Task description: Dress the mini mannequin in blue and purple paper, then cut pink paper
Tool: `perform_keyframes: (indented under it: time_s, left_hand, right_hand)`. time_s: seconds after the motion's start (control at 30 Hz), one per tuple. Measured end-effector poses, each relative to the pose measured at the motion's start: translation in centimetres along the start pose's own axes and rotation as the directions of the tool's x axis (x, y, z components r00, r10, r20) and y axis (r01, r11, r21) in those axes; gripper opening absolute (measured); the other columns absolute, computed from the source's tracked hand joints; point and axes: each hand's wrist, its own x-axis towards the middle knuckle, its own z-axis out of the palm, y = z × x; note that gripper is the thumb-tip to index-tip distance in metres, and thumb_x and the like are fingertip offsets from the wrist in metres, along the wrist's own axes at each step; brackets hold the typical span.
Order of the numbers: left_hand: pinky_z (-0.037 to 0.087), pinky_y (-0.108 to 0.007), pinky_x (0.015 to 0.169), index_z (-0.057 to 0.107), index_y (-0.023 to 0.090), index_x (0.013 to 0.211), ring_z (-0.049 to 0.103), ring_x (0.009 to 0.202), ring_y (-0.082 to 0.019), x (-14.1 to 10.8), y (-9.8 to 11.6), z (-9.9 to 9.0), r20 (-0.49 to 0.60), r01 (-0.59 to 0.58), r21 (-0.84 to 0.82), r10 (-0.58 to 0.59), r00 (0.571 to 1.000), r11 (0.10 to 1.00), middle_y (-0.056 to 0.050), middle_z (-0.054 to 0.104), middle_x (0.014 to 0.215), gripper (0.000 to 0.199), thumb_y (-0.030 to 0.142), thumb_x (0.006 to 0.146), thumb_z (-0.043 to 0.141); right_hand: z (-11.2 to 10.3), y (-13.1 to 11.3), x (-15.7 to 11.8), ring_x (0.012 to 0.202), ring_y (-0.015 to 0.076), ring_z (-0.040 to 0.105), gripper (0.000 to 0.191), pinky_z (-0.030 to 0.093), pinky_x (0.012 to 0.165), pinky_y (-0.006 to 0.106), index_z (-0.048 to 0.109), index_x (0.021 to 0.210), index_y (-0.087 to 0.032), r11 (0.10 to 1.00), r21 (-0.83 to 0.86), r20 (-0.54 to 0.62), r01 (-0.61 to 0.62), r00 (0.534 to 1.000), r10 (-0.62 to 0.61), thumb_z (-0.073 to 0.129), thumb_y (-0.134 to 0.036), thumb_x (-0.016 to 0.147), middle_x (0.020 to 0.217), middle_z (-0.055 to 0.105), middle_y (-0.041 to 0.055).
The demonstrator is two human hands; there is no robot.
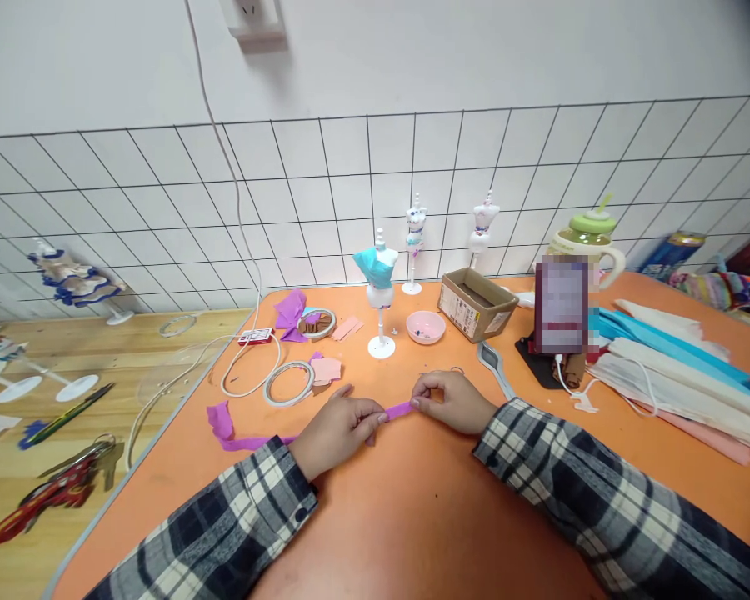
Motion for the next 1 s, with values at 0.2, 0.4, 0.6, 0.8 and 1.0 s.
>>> perform_keyframes:
  time_s: [0.2, 0.4, 0.6, 0.8, 1.0]
  left_hand:
    - [0.022, -0.047, 0.113, 0.060, 0.019, 0.073, 0.060, 0.057, -0.010, -0.5, -0.4, -1.5, 0.078, 0.054, -0.047, -0.050, 0.996, 0.997, 0.008, 0.062, 0.056, 0.036, 0.040, 0.097, 0.044]
    - [0.044, -0.023, 0.062, 0.059, 0.017, 0.074, 0.057, 0.057, -0.012, -0.9, -1.1, -3.1, 0.116, 0.097, -0.197, -0.075, 0.990, 0.976, 0.001, 0.062, 0.062, 0.038, 0.044, 0.095, 0.045]
    - [0.044, -0.026, 0.072, 0.060, 0.018, 0.080, 0.058, 0.073, -0.015, -1.0, -0.8, -3.1, 0.008, -0.049, -0.008, 0.049, 0.999, 0.999, -0.002, 0.064, 0.078, 0.029, 0.031, 0.098, 0.040]
    - [0.026, -0.043, 0.112, 0.060, 0.020, 0.087, 0.060, 0.078, -0.014, -1.3, 0.4, -1.6, 0.054, -0.163, 0.108, 0.158, 0.986, 0.981, 0.001, 0.066, 0.079, 0.020, 0.024, 0.097, 0.043]
    - [0.024, -0.042, 0.114, 0.063, 0.020, 0.089, 0.057, 0.061, -0.010, -1.4, 0.9, -1.9, 0.085, -0.130, 0.045, 0.126, 0.988, 0.991, 0.005, 0.065, 0.068, 0.021, 0.031, 0.097, 0.047]
  right_hand:
    - [-2.5, 1.6, -0.1, 0.073, 0.0152, 0.059, 0.024, 0.044, 0.070, 0.026, 0.065, 0.077, -0.015, 0.997, 0.057, -0.046, -0.059, 0.997, 0.061, 0.057, -0.038, 0.082, 0.075, 0.066, 0.0028]
    - [-5.0, 3.3, -0.1, 0.063, 0.0152, 0.055, 0.030, 0.044, 0.065, 0.028, 0.060, 0.070, -0.017, 0.999, 0.029, -0.082, -0.034, 0.996, 0.036, 0.055, -0.044, 0.081, 0.066, 0.061, 0.0024]
    - [-3.0, 0.2, -0.7, 0.107, 0.0269, 0.054, 0.033, 0.037, 0.096, 0.043, 0.068, 0.109, -0.019, 0.970, -0.226, -0.245, 0.088, 0.959, -0.144, 0.057, -0.028, 0.080, 0.113, 0.066, 0.0100]
    - [3.4, -3.0, -1.4, 0.093, 0.0218, 0.055, 0.038, 0.039, 0.085, 0.037, 0.065, 0.122, -0.020, 0.931, -0.291, -0.047, 0.222, 0.968, -0.246, 0.060, -0.032, 0.086, 0.102, 0.071, 0.0055]
    - [3.3, -2.5, -1.3, 0.074, 0.0172, 0.052, 0.011, 0.035, 0.071, 0.032, 0.073, 0.077, -0.024, 0.975, -0.204, -0.081, 0.088, 0.991, -0.106, 0.063, -0.023, 0.082, 0.068, 0.066, 0.0003]
